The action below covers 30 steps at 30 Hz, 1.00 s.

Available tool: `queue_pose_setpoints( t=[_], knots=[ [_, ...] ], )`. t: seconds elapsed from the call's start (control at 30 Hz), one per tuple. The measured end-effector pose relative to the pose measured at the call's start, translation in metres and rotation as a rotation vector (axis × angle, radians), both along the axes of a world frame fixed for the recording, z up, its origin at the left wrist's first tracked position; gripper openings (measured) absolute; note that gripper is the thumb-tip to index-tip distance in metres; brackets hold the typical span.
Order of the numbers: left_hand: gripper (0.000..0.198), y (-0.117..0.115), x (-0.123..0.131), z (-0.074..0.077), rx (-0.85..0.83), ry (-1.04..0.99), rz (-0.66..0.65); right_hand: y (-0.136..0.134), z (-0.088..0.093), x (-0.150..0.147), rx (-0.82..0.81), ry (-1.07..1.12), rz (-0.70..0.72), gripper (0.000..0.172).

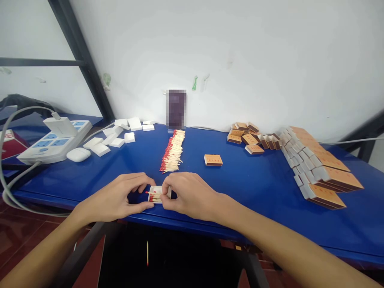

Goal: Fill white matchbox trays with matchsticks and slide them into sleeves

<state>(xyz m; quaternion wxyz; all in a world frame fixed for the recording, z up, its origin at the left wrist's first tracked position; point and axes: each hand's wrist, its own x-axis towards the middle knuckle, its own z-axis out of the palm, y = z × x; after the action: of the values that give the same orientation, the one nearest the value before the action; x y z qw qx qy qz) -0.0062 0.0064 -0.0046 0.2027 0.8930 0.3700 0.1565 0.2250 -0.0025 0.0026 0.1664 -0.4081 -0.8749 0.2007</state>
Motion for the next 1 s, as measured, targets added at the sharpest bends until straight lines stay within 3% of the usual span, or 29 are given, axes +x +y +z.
queue_pose_setpoints(
  t=[0.23,0.37,0.43,0.5,0.6,0.7,0.8,0.93,1.0],
  knots=[
    [0.029,0.001,0.002,0.002,-0.01,0.016,0.001,0.005,0.002,0.003,0.183,0.062,0.066,0.013],
    [0.031,0.0,0.001,0.001,0.015,0.014,-0.001,-0.013,0.0,0.002,0.427,0.198,0.198,0.012],
    [0.036,-0.001,0.0,0.0,0.027,0.011,-0.003,-0.036,-0.015,-0.006,0.537,0.15,0.395,0.02],
    [0.045,-0.001,-0.001,-0.001,0.044,-0.001,-0.005,-0.061,-0.044,-0.02,0.472,0.075,0.568,0.021],
    [0.049,-0.002,-0.003,-0.002,0.059,-0.029,-0.031,-0.08,-0.1,-0.043,0.301,-0.202,0.499,0.014],
    [0.037,-0.002,-0.004,-0.001,0.021,-0.034,-0.042,-0.071,-0.141,-0.056,0.176,-0.334,0.413,0.028],
    [0.026,-0.002,-0.005,-0.002,-0.013,-0.029,-0.042,-0.054,-0.155,-0.059,0.121,-0.361,0.493,0.032],
    [0.018,-0.001,-0.005,-0.003,-0.03,-0.028,-0.031,-0.048,-0.164,-0.061,0.183,-0.452,0.598,0.009],
    [0.019,-0.002,-0.004,-0.002,-0.034,-0.035,-0.025,-0.048,-0.173,-0.064,0.236,-0.464,0.625,0.005]
  ],
)
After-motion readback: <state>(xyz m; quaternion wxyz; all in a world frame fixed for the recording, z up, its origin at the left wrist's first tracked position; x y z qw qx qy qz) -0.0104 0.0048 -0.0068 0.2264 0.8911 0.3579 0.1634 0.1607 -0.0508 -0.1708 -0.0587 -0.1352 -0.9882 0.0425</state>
